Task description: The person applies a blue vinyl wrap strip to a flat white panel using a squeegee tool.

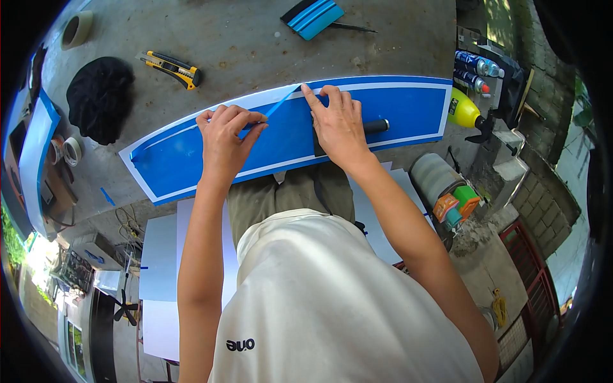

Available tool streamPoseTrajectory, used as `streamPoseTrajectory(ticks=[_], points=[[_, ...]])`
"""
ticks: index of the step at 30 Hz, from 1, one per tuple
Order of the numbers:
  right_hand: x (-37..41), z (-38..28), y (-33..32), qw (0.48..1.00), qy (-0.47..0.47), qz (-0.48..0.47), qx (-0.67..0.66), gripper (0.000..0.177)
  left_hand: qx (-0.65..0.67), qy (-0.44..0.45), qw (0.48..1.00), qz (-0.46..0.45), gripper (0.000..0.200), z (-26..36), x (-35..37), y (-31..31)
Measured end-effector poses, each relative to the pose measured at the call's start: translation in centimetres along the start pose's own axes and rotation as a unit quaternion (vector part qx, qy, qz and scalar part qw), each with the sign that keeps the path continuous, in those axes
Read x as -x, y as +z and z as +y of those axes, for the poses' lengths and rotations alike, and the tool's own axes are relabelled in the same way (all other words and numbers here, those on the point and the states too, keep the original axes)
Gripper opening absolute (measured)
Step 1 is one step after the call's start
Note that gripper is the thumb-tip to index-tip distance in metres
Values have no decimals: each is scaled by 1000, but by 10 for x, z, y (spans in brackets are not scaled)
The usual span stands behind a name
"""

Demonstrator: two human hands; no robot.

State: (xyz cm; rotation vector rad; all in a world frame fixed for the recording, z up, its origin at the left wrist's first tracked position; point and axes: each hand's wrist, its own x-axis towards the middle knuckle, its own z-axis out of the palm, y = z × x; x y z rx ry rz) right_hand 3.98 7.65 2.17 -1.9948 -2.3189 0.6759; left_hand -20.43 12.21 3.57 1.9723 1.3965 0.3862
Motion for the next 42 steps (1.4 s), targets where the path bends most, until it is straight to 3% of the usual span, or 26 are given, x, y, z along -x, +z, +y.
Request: streamPoseTrajectory(ticks=[5, 7, 10, 13, 19, 23, 37, 42], points=[[5, 21, -15, 1000, 19, -8, 17, 58, 28, 6, 1000, -8, 15, 0, 3, 3], [7, 29, -17, 992, -16, 24, -123, 59, 40, 11, 999, -13, 16, 3, 5, 4], [12, 35, -24, 972, 10, 55, -229, 59, 47, 13, 999, 6, 16, 6, 8, 6], [20, 42, -19, 977, 79, 69, -187, 58, 37, 6, 999, 24, 15, 5, 9, 5], [20, 37, -2, 998, 64, 17, 13, 62, 26, -78, 996, 40, 12, -20, 9, -1], [14, 24, 3, 998, 63, 6, 20, 64, 26, -133, 991, 18, 14, -36, 6, -8], [-2, -28, 17, 1000, 17, 9, 16, 63, -36, -155, 987, 12, 17, -66, 2, -24], [-5, -20, 1, 994, 54, 66, -73, 57, -63, -150, 987, -14, 14, -56, 7, -36]])
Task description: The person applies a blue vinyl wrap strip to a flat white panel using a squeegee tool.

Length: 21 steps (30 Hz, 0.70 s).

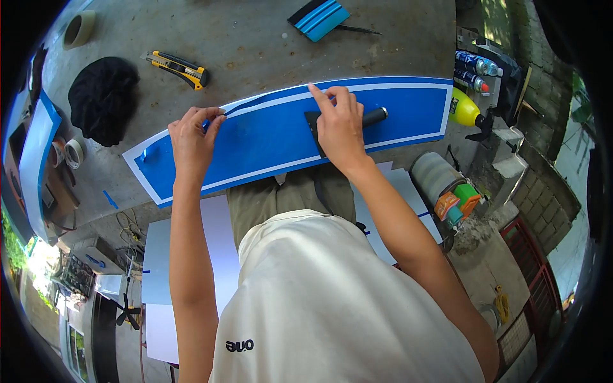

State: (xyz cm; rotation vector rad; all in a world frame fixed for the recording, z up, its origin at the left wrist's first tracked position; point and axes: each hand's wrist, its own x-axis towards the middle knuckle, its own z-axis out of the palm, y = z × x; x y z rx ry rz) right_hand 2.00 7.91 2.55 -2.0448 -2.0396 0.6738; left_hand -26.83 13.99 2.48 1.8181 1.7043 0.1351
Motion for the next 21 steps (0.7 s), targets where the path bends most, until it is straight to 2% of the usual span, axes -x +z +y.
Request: streamPoseTrajectory(ticks=[1, 2, 3, 4, 6, 9, 17, 20, 21], points=[[-2, 9, -2, 1000, -1, 0, 0, 57, 16, 36, 999, 3, 11, 4, 4, -4], [-6, 21, -3, 998, 32, 31, -38, 51, 31, 72, 997, 6, 11, 8, 9, -7], [-10, 32, -5, 993, 66, 62, -75, 44, 31, 71, 997, 5, 11, 13, 16, -9], [-14, 42, -6, 989, 84, 48, -107, 32, 25, 126, 992, 12, 11, 20, 22, -11], [-19, 50, -8, 988, 80, 37, -125, 31, 15, 215, 976, 12, 16, 35, 36, -10], [-22, 58, -12, 987, 73, 12, -144, 26, -6, 263, 964, -25, 17, 45, 62, 8], [-26, 57, -14, 983, 89, -22, -159, 24, -22, 276, 958, -74, 11, 41, 84, 53], [-30, 52, -15, 987, 42, -11, -154, 25, -31, 273, 958, -80, 10, 34, 80, 55], [-32, 51, -16, 991, -14, -5, -133, 26, -37, 270, 959, -76, 10, 33, 78, 55]])
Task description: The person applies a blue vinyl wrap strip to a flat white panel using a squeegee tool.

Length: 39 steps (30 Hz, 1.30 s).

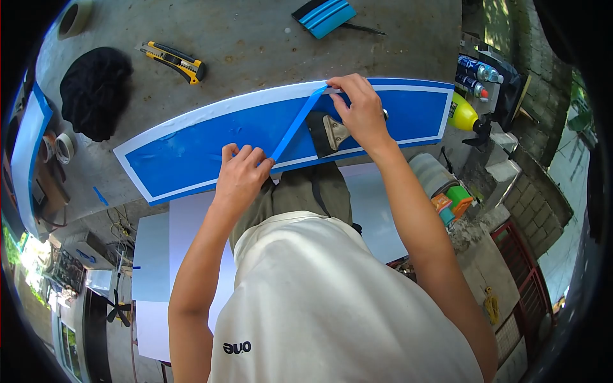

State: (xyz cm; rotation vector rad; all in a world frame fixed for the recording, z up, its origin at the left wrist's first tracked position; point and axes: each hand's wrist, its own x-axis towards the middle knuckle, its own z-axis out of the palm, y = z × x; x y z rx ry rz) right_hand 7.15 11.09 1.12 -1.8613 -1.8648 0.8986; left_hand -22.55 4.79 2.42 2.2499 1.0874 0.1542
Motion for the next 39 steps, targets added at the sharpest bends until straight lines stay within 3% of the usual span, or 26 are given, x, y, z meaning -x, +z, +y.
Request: streamPoseTrajectory(ticks=[1, 7, 19, 32, 39], points=[[-1, 0, 0, 998, -57, -2, 21, 26, 1, -1, 1000, 1, 10, -1, -1, 0], [-10, -3, 2, 992, -115, -32, 43, 23, -6, -9, 1000, -7, 13, -7, 0, -2], [-23, -4, 5, 981, -176, -49, 66, 18, -3, -31, 1000, -1, 11, -12, -1, -2], [-25, 2, 5, 986, -153, -57, 31, 15, 4, -44, 999, 8, 10, -16, -1, -5], [-26, 3, -16, 997, -71, -5, -11, 20, -7, -49, 999, 12, 8, -18, -1, -6]])
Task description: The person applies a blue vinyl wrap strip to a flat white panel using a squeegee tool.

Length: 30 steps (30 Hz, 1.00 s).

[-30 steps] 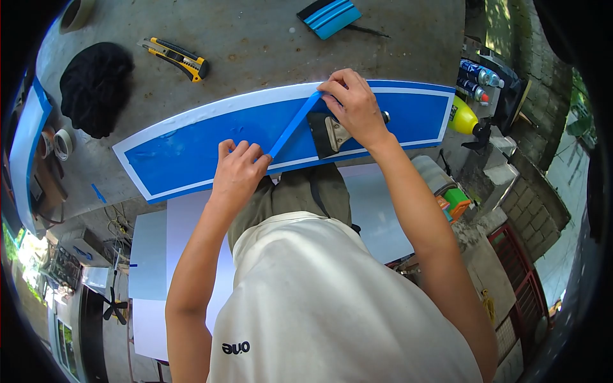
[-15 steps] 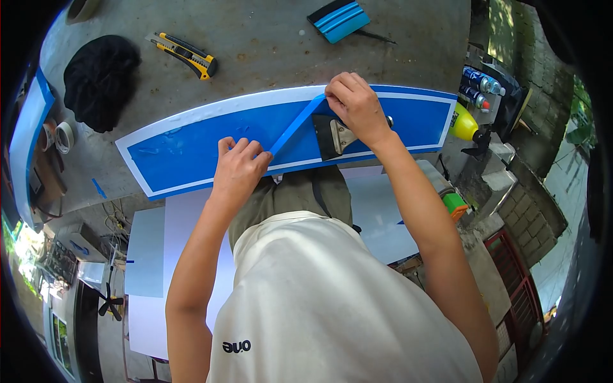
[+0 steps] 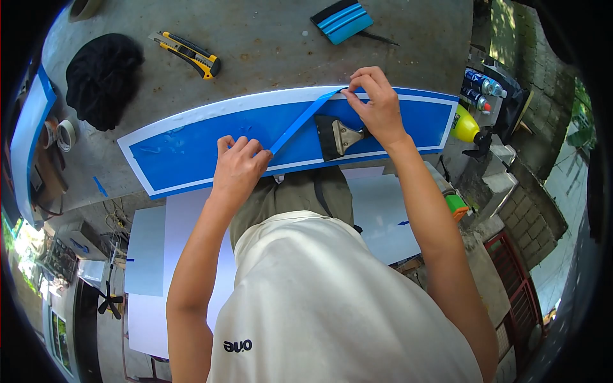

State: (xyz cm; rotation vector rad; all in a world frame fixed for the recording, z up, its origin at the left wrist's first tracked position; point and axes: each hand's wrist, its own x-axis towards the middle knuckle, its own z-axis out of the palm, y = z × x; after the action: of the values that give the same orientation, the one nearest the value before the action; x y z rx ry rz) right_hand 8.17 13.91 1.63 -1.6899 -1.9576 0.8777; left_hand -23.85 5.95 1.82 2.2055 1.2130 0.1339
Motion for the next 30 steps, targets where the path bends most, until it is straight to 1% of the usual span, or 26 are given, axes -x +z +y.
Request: streamPoseTrajectory(ticks=[2, 3, 5, 7, 8, 9, 10, 11, 13, 14, 15, 17, 19, 21, 22, 24, 26, 27, 28, 29, 30], points=[[0, 11, -14, 997, 4, 56, 56, 21, 5, -4, 1000, 4, 8, 0, -1, -1], [0, 17, -23, 997, 4, 56, 55, 21, 9, -6, 1000, 8, 8, 0, -1, -2], [1, 32, -47, 982, 44, 146, 111, 19, 27, -20, 999, 19, 9, -1, -2, -5], [9, 69, -78, 958, 83, 206, 184, 14, 44, -32, 998, 31, 9, -5, -3, -11], [9, 75, -93, 951, 158, 229, 137, 23, 70, -58, 995, 37, 10, -9, -3, -15], [9, 81, -105, 936, 230, 251, 89, 36, 97, -85, 991, 43, 11, -13, -3, -20], [11, 87, -115, 931, 285, 230, -7, 72, 107, -101, 987, 56, 13, -17, -4, -25], [16, 89, -120, 930, 285, 232, -7, 72, 107, -98, 988, 56, 13, -21, -6, -28], [26, 94, -126, 910, 332, 245, -46, 90, 162, -179, 966, 90, 14, -30, -11, -33], [29, 89, -125, 916, 341, 211, 5, 87, 166, -189, 963, 95, 14, -38, -14, -35], [34, 84, -117, 918, 337, 197, 62, 75, 165, -188, 964, 95, 14, -42, -17, -39], [50, 70, -93, 938, 288, 104, 161, 58, 186, -229, 949, 110, 16, -48, -26, -48], [63, 51, -55, 961, 120, 80, 237, 41, 172, -225, 952, 112, 17, -55, -31, -51], [65, 27, -28, 979, 121, 40, 161, 30, 203, -290, 930, 97, 17, -61, -35, -52], [63, 23, -19, 979, 123, 41, 159, 30, 194, -301, 929, 90, 15, -63, -37, -54], [57, 19, -7, 987, 125, 63, 84, 22, 178, -291, 935, 96, 15, -71, -38, -53], [44, 15, -4, 987, 120, 60, 86, 21, 164, -281, 940, 103, 15, -79, -36, -49], [36, 14, -3, 988, 111, 56, 89, 19, 156, -261, 945, 118, 16, -82, -36, -48], [30, 14, -2, 991, 89, 51, 82, 22, 148, -241, 950, 134, 17, -85, -36, -48], [27, 12, -2, 991, 89, 53, 81, 22, 146, -239, 951, 134, 17, -84, -36, -50], [23, 11, 0, 993, 79, 40, 77, 22, 172, -249, 944, 129, 19, -84, -36, -54]])
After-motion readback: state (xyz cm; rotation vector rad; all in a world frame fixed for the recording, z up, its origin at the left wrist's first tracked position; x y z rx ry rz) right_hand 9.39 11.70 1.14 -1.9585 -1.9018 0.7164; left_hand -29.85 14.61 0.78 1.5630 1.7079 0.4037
